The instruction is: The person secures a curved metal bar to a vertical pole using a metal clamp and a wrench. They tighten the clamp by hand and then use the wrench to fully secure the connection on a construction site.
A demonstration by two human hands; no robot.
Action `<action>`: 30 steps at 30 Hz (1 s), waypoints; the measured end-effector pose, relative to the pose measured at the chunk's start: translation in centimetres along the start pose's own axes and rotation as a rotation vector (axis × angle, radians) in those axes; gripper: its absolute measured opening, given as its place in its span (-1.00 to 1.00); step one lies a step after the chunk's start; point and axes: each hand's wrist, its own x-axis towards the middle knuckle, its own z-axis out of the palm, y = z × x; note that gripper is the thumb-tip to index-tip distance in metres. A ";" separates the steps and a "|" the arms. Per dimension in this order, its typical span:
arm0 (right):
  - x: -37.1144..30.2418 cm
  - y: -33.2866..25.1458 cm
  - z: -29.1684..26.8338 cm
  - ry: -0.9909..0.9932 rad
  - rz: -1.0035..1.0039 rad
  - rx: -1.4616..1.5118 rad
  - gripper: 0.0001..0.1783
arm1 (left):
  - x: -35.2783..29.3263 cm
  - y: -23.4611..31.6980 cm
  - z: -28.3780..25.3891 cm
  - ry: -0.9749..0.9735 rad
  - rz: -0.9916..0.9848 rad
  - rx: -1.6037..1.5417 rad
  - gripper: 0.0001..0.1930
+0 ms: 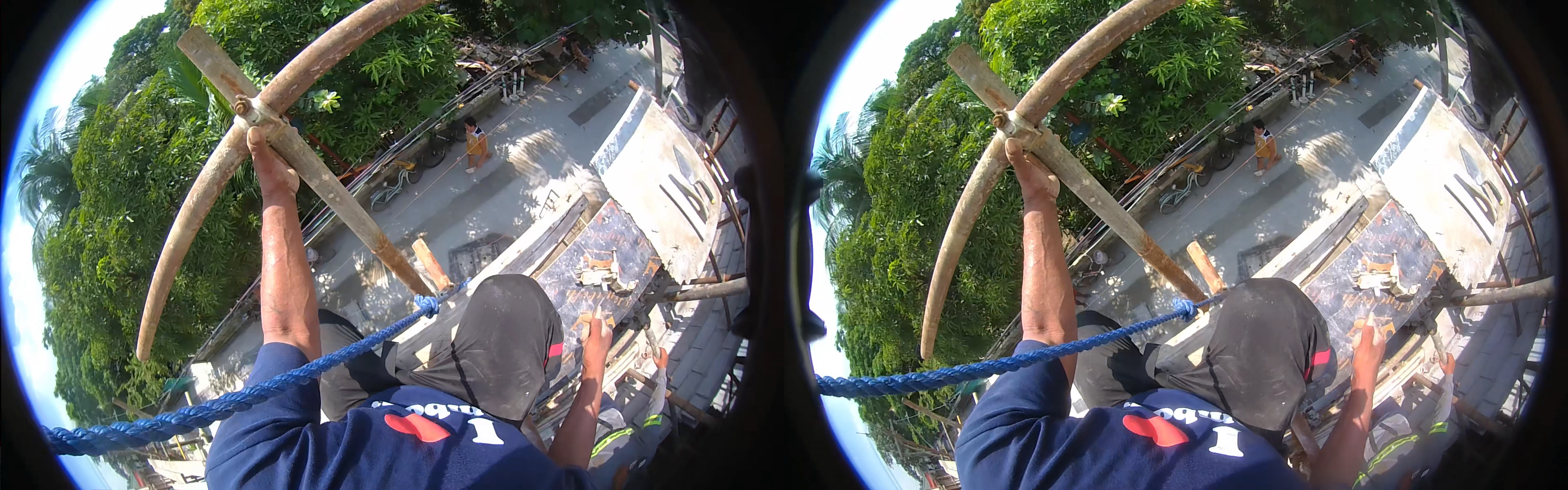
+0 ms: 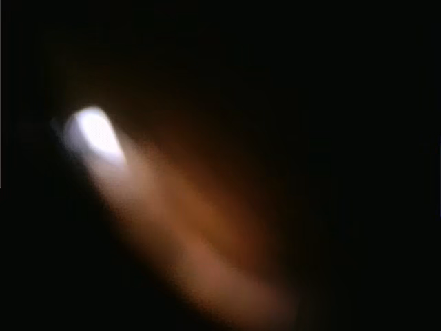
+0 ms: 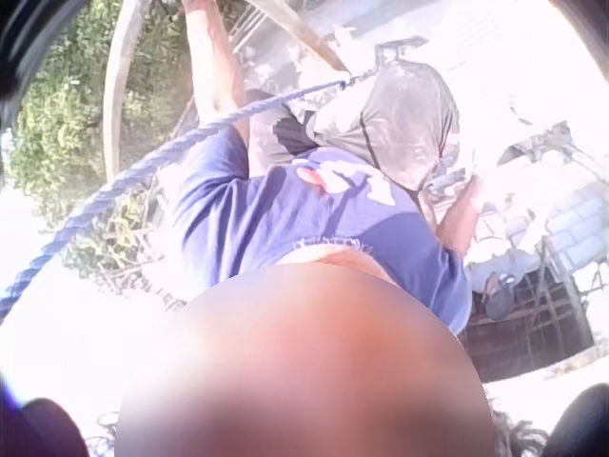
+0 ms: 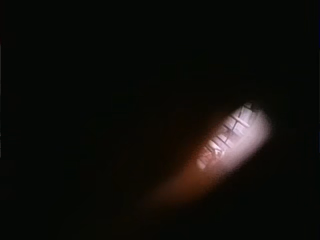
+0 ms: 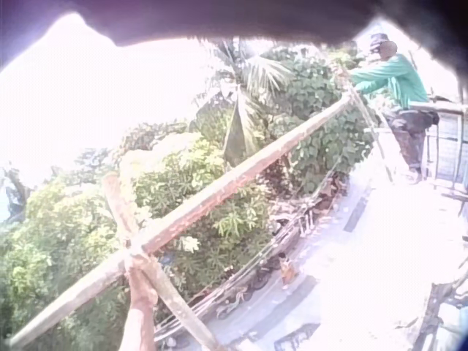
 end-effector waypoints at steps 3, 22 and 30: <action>9.3 -10.8 4.9 -0.192 -0.379 -0.173 -0.67 | -0.2 0.2 0.6 0.044 0.029 0.064 0.09; 15.2 -47.4 41.0 -0.593 -1.388 -0.015 -0.72 | 0.0 -0.2 1.6 0.131 0.172 0.329 0.28; 11.7 -51.7 47.8 -0.348 -1.722 -0.162 -0.75 | -0.2 -0.2 1.2 0.113 0.140 0.324 0.30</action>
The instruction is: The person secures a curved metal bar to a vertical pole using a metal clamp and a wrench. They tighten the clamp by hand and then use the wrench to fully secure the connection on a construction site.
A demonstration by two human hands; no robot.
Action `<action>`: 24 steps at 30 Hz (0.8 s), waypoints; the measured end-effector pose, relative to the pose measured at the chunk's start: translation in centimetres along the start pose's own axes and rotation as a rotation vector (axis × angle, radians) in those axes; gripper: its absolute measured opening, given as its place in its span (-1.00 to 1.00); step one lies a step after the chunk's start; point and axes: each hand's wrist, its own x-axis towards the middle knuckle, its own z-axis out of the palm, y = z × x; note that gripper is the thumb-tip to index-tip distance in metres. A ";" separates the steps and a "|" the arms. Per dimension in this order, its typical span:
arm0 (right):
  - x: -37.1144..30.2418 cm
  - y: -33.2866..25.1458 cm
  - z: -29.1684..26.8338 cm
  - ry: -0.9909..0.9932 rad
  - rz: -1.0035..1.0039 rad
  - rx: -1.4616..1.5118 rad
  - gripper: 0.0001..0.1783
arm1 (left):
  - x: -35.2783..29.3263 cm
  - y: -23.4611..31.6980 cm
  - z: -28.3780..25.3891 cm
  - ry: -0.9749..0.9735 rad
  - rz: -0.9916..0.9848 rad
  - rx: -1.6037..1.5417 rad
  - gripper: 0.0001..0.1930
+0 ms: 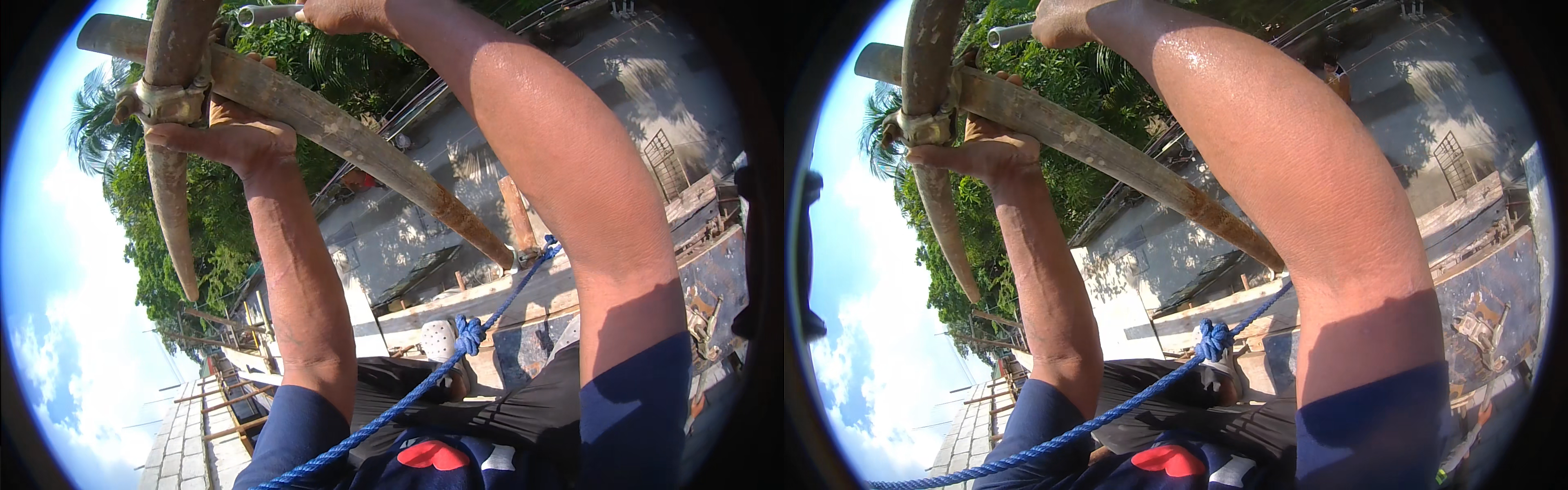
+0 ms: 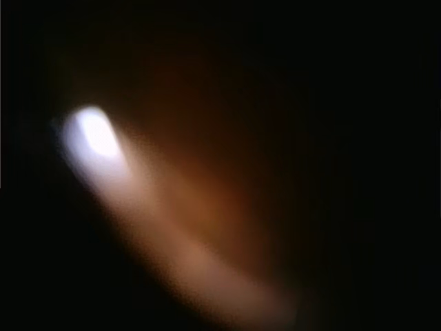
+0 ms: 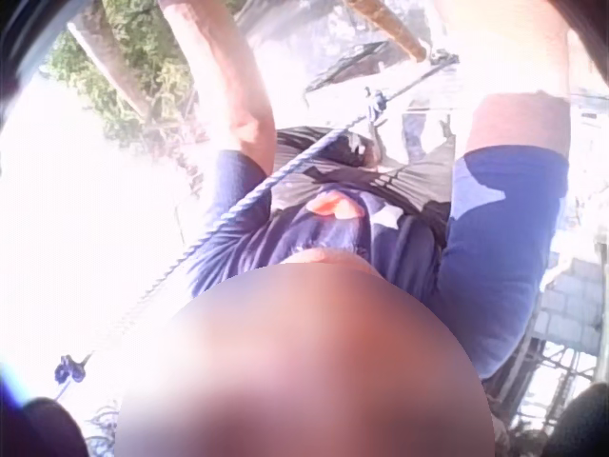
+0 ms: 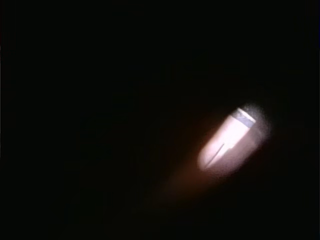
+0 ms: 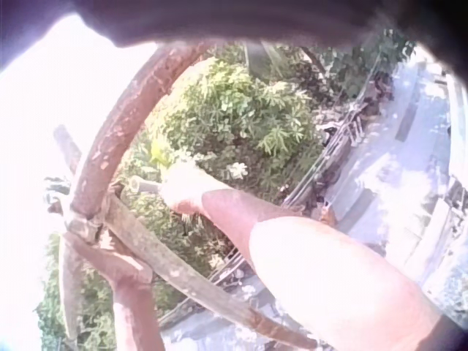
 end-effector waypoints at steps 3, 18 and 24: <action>-1.6 0.0 1.0 -0.002 0.157 0.366 -0.74 | 0.1 -0.1 -0.1 -0.007 -0.017 -0.013 0.31; -18.5 1.7 -8.4 -0.148 0.916 1.556 -0.71 | -0.1 0.0 1.0 0.101 -0.005 -0.042 0.30; -23.3 4.2 -10.8 -0.492 0.862 0.512 -0.62 | -0.2 0.0 1.0 0.094 -0.014 -0.088 0.25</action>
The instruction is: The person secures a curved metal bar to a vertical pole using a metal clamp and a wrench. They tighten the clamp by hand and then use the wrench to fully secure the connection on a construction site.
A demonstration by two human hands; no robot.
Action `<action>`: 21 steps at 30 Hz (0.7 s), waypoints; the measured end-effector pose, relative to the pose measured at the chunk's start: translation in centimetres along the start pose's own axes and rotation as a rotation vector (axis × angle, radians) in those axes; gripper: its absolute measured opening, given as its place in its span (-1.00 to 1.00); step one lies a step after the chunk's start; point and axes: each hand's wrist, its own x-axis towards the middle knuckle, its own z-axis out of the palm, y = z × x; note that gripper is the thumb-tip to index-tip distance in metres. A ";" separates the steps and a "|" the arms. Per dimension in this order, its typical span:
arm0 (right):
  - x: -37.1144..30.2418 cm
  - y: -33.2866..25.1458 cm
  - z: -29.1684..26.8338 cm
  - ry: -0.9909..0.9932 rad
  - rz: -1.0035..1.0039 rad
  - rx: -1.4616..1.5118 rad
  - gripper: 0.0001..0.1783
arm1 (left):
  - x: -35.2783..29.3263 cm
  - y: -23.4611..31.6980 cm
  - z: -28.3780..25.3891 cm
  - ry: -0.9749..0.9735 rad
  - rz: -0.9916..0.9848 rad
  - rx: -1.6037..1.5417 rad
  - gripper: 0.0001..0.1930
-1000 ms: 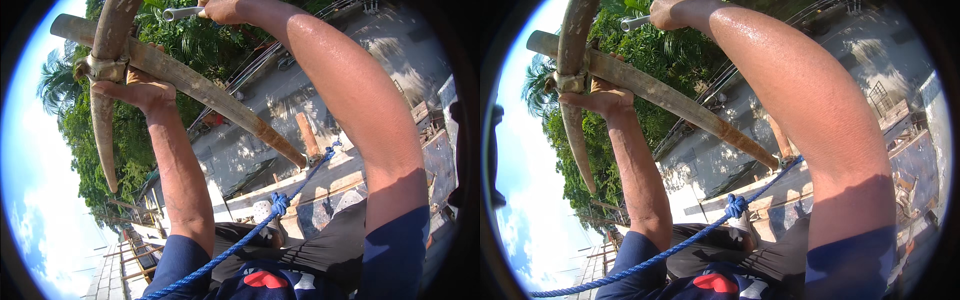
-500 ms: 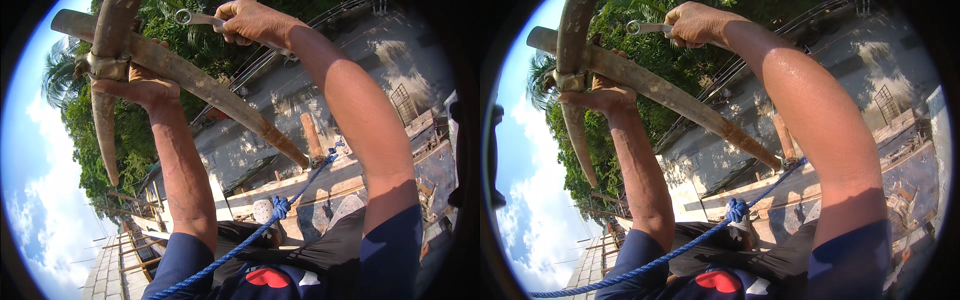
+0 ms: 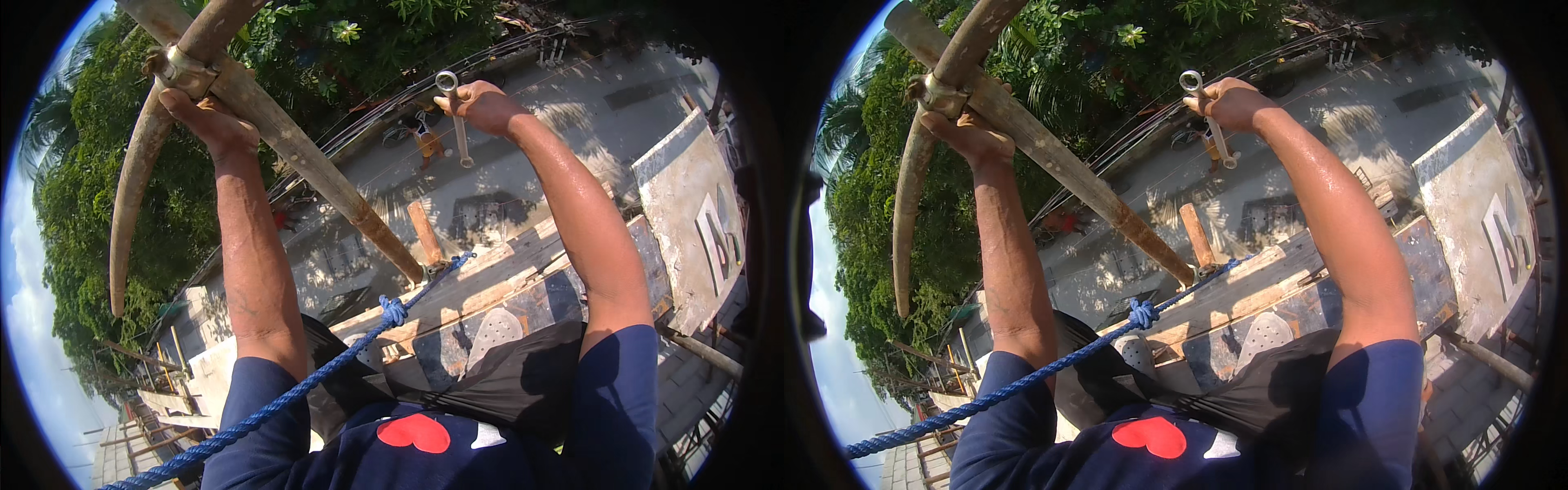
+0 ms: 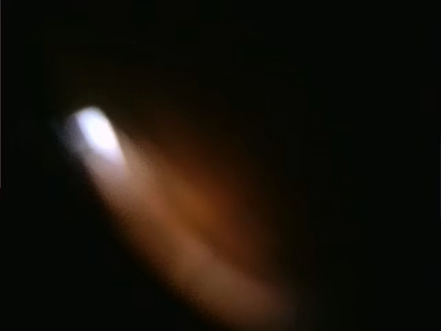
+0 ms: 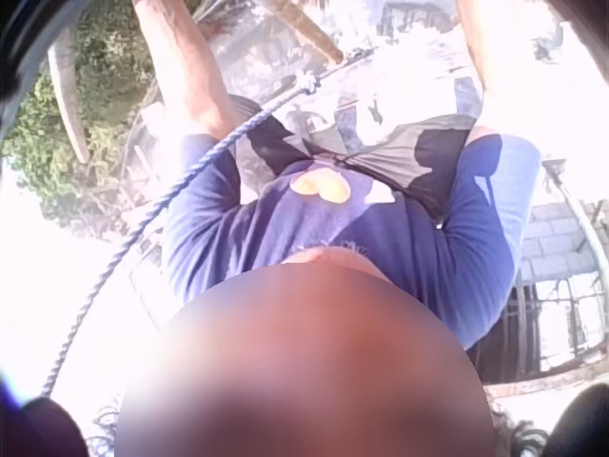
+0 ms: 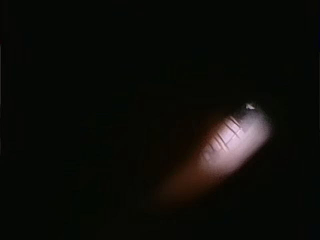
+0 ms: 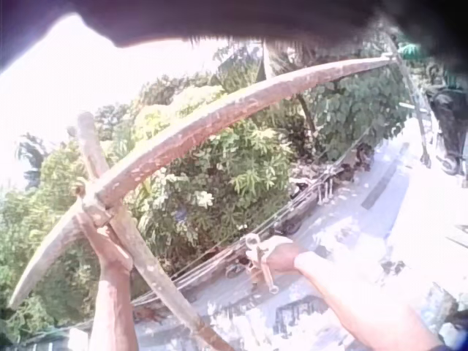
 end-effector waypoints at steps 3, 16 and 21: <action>-1.4 1.1 -0.4 -0.090 0.121 -0.013 -0.67 | 0.0 0.1 0.1 -0.003 0.023 0.003 0.24; -0.9 -7.5 -2.9 -0.369 -0.385 1.143 -0.45 | 0.2 0.1 0.2 -0.034 0.089 0.100 0.35; 1.2 -8.7 -0.5 -0.191 -0.342 0.831 -0.87 | 0.0 0.3 0.2 -0.059 0.035 0.124 0.38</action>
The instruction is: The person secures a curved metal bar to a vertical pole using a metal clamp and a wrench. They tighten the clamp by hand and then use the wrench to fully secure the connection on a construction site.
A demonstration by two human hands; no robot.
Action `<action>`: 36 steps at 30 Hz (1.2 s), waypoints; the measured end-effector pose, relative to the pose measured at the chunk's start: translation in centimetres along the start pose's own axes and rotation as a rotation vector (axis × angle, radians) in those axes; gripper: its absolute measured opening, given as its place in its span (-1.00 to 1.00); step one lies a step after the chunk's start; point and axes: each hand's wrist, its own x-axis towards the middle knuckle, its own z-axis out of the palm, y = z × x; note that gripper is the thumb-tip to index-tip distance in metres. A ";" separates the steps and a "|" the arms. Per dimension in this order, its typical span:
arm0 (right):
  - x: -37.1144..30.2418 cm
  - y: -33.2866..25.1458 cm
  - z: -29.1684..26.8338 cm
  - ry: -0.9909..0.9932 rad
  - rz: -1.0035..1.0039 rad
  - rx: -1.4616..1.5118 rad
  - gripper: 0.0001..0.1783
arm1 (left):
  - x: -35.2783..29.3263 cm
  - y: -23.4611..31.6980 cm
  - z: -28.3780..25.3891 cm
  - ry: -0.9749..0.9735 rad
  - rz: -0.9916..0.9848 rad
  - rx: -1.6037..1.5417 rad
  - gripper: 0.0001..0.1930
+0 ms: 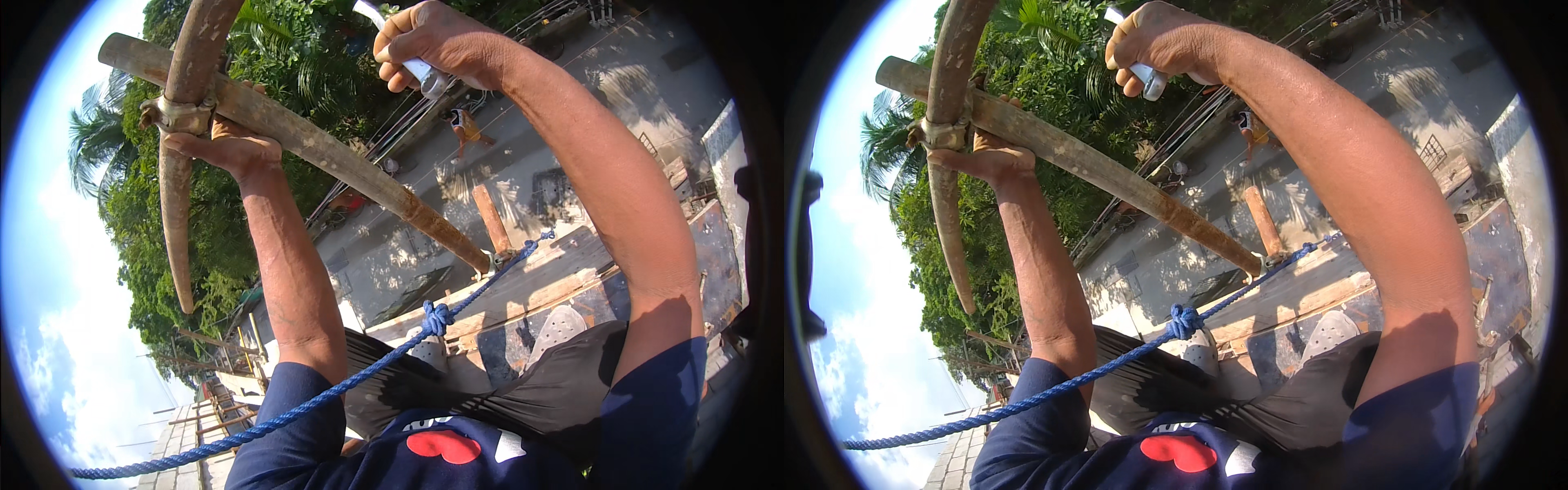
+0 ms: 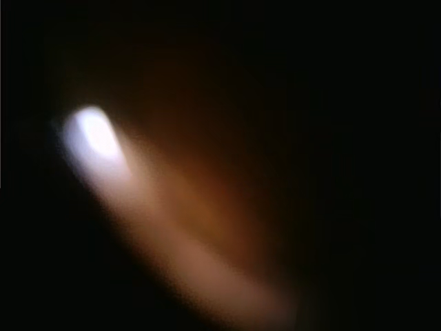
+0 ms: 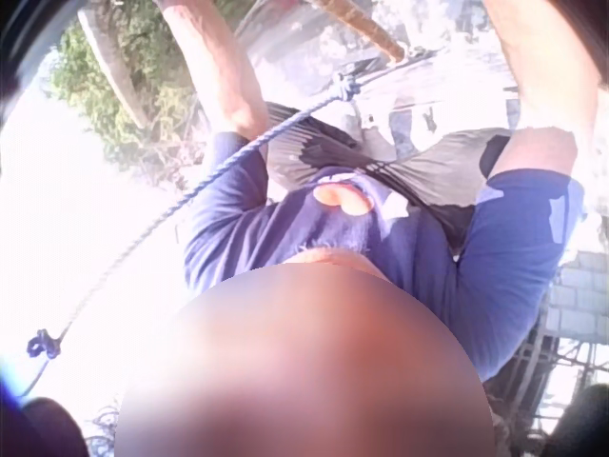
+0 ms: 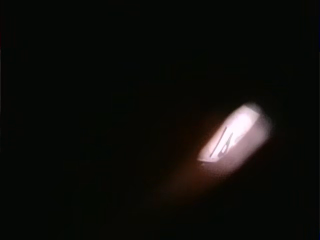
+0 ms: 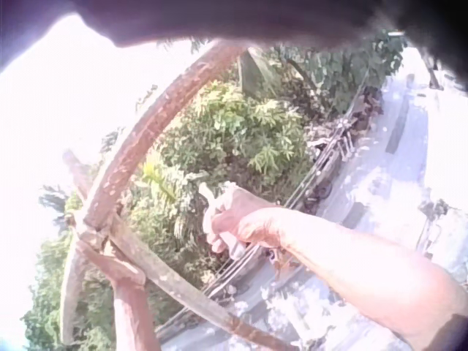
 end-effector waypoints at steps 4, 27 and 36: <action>0.0 4.6 0.0 0.047 -0.153 -0.083 -0.27 | 0.0 0.1 -0.1 -0.004 -0.018 0.008 0.39; 21.4 -0.3 10.0 -0.489 0.017 0.640 -0.70 | -0.9 0.4 0.3 0.147 -0.107 -0.250 0.12; 22.6 3.0 12.1 -0.393 -0.015 0.937 -0.54 | -1.0 -0.4 -0.1 0.137 -0.139 -0.308 0.11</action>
